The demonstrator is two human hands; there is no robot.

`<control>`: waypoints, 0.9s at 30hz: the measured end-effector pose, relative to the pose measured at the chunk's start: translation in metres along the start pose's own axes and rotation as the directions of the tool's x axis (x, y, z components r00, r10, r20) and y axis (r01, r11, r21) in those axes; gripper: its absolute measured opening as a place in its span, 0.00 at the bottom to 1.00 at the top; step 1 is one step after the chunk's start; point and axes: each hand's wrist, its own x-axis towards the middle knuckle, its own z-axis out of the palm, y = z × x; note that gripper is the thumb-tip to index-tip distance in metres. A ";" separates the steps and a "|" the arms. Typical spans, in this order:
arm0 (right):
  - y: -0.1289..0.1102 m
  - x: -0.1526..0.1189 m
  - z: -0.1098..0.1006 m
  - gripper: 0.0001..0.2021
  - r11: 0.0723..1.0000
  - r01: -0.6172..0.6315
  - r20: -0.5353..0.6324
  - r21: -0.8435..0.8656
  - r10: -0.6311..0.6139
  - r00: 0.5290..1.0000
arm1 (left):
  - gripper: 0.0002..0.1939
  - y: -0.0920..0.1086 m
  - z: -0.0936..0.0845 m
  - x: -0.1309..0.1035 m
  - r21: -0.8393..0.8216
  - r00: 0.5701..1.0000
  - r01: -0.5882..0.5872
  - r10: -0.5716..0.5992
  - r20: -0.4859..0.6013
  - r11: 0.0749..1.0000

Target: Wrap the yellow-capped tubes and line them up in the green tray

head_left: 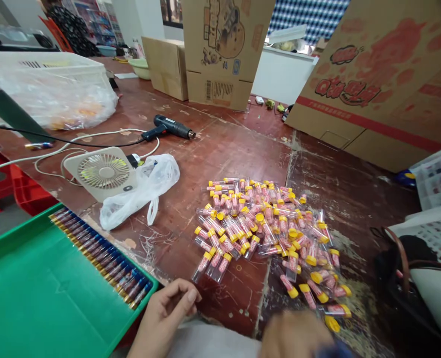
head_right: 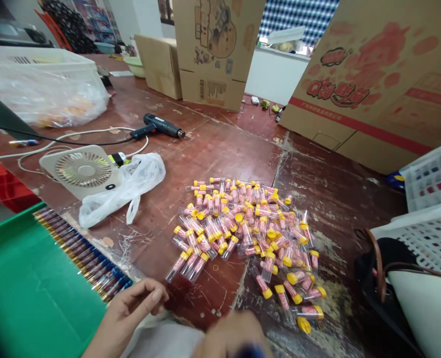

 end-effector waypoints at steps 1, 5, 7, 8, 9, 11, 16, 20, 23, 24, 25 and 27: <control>0.004 0.011 0.001 0.13 0.999 0.042 -0.037 0.030 -0.041 0.998 | 0.17 0.002 0.002 0.000 0.006 1.000 -0.009 0.009 0.003 1.000; 0.024 0.054 0.005 0.23 0.946 0.147 -0.315 0.290 -0.051 0.948 | 0.16 0.011 0.017 0.004 -0.014 0.996 -0.043 0.044 0.072 0.999; 0.030 0.066 0.007 0.21 0.895 0.125 -0.316 0.429 0.019 0.949 | 0.15 0.016 0.025 0.005 -0.013 0.992 -0.065 0.066 0.104 0.998; 0.032 0.069 0.008 0.19 0.867 0.117 -0.294 0.485 0.035 0.955 | 0.14 0.018 0.029 0.005 -0.008 0.990 -0.080 0.080 0.120 0.997; 0.032 0.071 0.009 0.18 0.841 0.111 -0.266 0.530 0.041 0.963 | 0.14 0.020 0.032 0.006 0.003 0.987 -0.099 0.098 0.129 0.995; 0.030 0.070 0.009 0.17 0.810 0.100 -0.235 0.577 0.048 0.971 | 0.13 0.023 0.036 0.006 0.037 0.982 -0.151 0.145 0.118 0.988; 0.029 0.068 0.009 0.14 0.860 0.127 -0.303 0.495 0.034 0.952 | 0.13 0.022 0.039 0.006 0.162 0.975 -0.221 0.224 0.002 0.962; 0.032 0.071 0.008 0.14 0.865 0.132 -0.338 0.484 0.046 0.940 | 0.09 0.018 0.038 0.008 0.246 0.964 -0.257 0.266 -0.003 0.935; 0.035 0.075 0.011 0.14 0.865 0.147 -0.357 0.480 0.040 0.933 | 0.07 0.014 0.040 0.010 0.277 0.960 -0.274 0.277 0.029 0.921; 0.037 0.076 0.013 0.13 0.862 0.157 -0.361 0.482 0.032 0.932 | 0.06 0.012 0.041 0.011 0.285 0.961 -0.271 0.273 0.032 0.920; 0.038 0.077 0.014 0.13 0.858 0.167 -0.362 0.487 0.024 0.932 | 0.06 0.010 0.042 0.012 0.295 0.963 -0.265 0.270 0.024 0.918; 0.040 0.078 0.017 0.13 0.849 0.177 -0.353 0.498 0.012 0.935 | 0.08 0.008 0.043 0.015 0.317 0.963 -0.252 0.269 -0.011 0.914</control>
